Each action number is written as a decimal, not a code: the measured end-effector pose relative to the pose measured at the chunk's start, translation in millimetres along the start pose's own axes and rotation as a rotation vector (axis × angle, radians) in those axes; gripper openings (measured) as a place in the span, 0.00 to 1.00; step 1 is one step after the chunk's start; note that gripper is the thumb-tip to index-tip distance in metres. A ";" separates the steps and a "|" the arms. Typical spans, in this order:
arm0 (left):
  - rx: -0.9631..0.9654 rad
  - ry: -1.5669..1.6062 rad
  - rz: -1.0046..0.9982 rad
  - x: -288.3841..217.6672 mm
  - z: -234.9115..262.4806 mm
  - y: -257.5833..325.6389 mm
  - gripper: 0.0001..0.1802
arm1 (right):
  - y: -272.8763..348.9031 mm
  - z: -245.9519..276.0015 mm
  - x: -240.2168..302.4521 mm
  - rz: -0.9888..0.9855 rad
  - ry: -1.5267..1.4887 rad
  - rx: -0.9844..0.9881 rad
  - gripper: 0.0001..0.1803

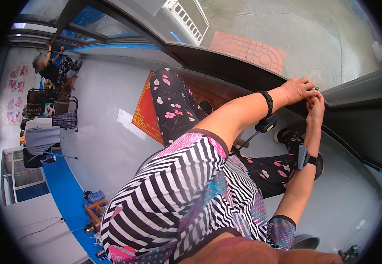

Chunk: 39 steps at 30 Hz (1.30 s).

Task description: The person cleans a large window and its frame using a cloth. They wipe the glass surface and the frame edges, then climb onto a small stool to reach higher sections of the window. The person continues wiping the window and frame with the cloth throughout the video.

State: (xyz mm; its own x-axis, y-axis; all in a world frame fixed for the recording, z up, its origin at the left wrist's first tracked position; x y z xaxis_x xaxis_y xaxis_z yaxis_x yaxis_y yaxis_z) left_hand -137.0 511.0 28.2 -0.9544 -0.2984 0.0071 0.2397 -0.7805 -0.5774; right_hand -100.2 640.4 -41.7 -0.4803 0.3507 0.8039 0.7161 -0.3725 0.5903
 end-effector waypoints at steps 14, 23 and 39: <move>0.222 -0.012 0.017 64.7 52.4 70.2 0.17 | 32.6 -48.2 22.2 0.000 0.498 0.327 0.18; 0.219 -0.202 0.231 129.7 144.5 172.1 0.16 | 48.5 -18.5 43.2 0.016 0.448 0.291 0.18; 0.193 -0.393 1.033 252.0 262.3 375.9 0.12 | 212.2 125.0 11.3 0.551 1.078 -0.488 0.18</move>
State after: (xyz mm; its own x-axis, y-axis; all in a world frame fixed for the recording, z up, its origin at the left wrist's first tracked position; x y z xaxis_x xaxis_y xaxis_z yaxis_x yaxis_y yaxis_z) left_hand -240.8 -1.7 27.1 -0.1674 -0.9779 -0.1251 0.9401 -0.1201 -0.3190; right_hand 109.7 672.7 83.7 -0.5094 -0.7236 0.4657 0.8007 -0.5968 -0.0514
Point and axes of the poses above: each hand's wrist, its own y-axis away from the middle knuckle, its own z-axis out of the back of the hand, x = y × z, the point moved 6 cm from there along -y, towards the middle knuckle, and after that the axes turned 13 degrees about -z, right-handed, at the moved point
